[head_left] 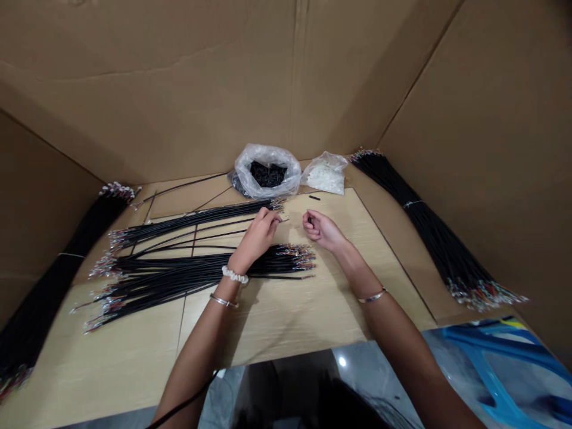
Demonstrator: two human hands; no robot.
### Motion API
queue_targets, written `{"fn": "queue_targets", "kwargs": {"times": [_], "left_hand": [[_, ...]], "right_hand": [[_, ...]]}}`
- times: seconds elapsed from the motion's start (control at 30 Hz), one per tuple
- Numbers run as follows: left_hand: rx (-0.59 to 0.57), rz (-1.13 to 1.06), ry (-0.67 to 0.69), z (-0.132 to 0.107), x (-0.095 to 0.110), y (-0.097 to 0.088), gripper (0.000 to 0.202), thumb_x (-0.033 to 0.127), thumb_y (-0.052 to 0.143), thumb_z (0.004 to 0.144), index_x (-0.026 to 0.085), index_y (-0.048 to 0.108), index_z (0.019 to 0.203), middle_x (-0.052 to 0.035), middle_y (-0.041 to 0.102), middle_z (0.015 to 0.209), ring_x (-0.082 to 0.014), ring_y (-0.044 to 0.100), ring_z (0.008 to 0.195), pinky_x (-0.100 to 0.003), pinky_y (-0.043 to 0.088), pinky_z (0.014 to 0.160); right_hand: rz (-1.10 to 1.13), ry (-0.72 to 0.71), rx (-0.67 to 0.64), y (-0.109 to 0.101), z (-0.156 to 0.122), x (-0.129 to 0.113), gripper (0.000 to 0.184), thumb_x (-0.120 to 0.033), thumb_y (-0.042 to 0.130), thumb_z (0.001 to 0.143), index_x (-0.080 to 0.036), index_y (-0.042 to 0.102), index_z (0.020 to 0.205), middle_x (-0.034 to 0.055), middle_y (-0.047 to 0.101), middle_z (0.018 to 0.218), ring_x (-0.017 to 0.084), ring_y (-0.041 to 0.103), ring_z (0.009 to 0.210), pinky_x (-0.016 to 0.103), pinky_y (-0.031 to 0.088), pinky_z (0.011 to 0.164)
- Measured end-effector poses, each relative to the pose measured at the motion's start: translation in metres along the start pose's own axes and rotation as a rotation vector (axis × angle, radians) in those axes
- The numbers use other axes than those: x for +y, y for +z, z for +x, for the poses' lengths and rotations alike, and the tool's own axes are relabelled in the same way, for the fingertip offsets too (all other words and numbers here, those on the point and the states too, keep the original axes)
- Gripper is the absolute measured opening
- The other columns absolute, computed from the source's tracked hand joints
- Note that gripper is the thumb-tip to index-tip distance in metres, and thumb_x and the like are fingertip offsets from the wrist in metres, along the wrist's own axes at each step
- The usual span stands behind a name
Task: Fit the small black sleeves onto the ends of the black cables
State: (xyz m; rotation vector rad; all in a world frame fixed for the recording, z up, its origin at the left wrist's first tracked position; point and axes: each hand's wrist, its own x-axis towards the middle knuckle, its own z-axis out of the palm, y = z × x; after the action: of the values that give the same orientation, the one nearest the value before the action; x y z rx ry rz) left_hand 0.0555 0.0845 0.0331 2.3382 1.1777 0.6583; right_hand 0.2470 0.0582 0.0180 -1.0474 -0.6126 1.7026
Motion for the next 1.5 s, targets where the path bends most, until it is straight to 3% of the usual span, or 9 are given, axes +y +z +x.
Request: {"fn": "queue_targets", "kwargs": {"times": [0.1,0.27,0.5,0.73,0.87,1.2,1.27,1.37,1.5], "left_hand": [[0.005,-0.016,0.069,-0.013,0.007,-0.004,0.026,0.026,0.035,0.094,0.012,0.056,0.101,-0.0046,0.052,0.099,-0.0043,0.047,0.09,-0.016,0.036,0.084],[0.043,0.032,0.168,-0.026,0.004,0.003,0.026,0.025,0.035,0.094,0.014,0.056,0.104,-0.0035,0.054,0.098,-0.003,0.049,0.091,-0.015,0.038,0.084],[0.181,0.168,0.32,-0.032,-0.003,0.006,0.025,0.022,0.039,0.092,0.015,0.06,0.103,-0.0036,0.055,0.096,-0.0029,0.051,0.091,-0.015,0.04,0.083],[0.29,0.331,0.399,-0.035,0.004,0.005,0.022,0.028,0.047,0.09,0.017,0.064,0.099,-0.0017,0.058,0.093,-0.0033,0.051,0.087,-0.016,0.036,0.076],[0.343,0.338,0.409,-0.037,0.004,0.006,0.018,0.026,0.05,0.089,0.017,0.065,0.09,0.0003,0.059,0.086,-0.0019,0.05,0.082,-0.017,0.033,0.071],[0.241,0.119,0.279,-0.04,0.01,0.002,0.021,0.03,0.05,0.089,0.015,0.064,0.091,-0.0005,0.059,0.086,-0.0017,0.05,0.082,-0.014,0.037,0.076],[0.229,0.077,0.252,-0.04,0.011,0.001,0.022,0.032,0.049,0.089,0.015,0.064,0.091,-0.0007,0.059,0.086,-0.0014,0.051,0.082,-0.014,0.037,0.076],[0.23,0.037,0.22,-0.041,0.01,0.001,0.024,0.032,0.048,0.09,0.015,0.064,0.087,-0.0005,0.059,0.083,-0.0006,0.051,0.08,-0.013,0.037,0.074],[0.247,-0.002,0.201,-0.04,0.008,0.002,0.026,0.033,0.048,0.09,0.014,0.065,0.086,-0.0018,0.059,0.082,-0.0012,0.051,0.078,-0.013,0.037,0.073]], "right_hand": [[-0.237,-0.055,-0.011,0.008,-0.003,0.007,0.041,-0.049,0.052,0.084,-0.015,0.042,0.064,-0.0068,0.022,0.05,0.003,0.015,0.039,0.018,0.007,0.037],[-0.591,-0.133,-0.117,0.019,-0.006,0.015,0.054,-0.059,0.043,0.087,-0.013,0.049,0.06,-0.0037,0.029,0.05,0.004,0.021,0.04,0.02,0.011,0.04],[-0.477,-0.053,-0.213,0.019,-0.009,0.011,0.029,-0.038,0.057,0.078,-0.013,0.05,0.066,-0.005,0.031,0.054,0.004,0.02,0.043,0.021,0.01,0.042],[-0.594,-0.276,-0.357,0.018,-0.013,0.01,0.044,-0.056,0.056,0.078,-0.014,0.046,0.068,-0.0028,0.035,0.062,0.006,0.026,0.053,0.022,0.018,0.047],[-0.674,-0.313,-0.415,0.02,-0.018,0.008,0.043,-0.054,0.048,0.085,-0.014,0.047,0.068,-0.0026,0.033,0.06,0.009,0.03,0.056,0.023,0.021,0.051],[-0.743,-0.457,-0.415,0.023,-0.018,0.013,0.051,-0.061,0.044,0.087,-0.015,0.04,0.067,-0.0018,0.036,0.064,0.009,0.032,0.06,0.024,0.026,0.057],[-0.722,-0.431,-0.404,0.024,-0.019,0.013,0.05,-0.06,0.046,0.087,-0.014,0.042,0.067,-0.0017,0.036,0.064,0.008,0.031,0.059,0.023,0.025,0.055],[-0.573,-0.217,-0.389,0.024,-0.02,0.013,0.042,-0.053,0.049,0.087,-0.013,0.048,0.073,-0.0027,0.035,0.062,0.007,0.027,0.052,0.022,0.019,0.047],[-0.249,0.0,-0.369,0.021,-0.021,0.009,0.013,-0.024,0.055,0.077,-0.012,0.056,0.08,-0.0005,0.046,0.064,0.007,0.038,0.052,0.02,0.026,0.045]]}}
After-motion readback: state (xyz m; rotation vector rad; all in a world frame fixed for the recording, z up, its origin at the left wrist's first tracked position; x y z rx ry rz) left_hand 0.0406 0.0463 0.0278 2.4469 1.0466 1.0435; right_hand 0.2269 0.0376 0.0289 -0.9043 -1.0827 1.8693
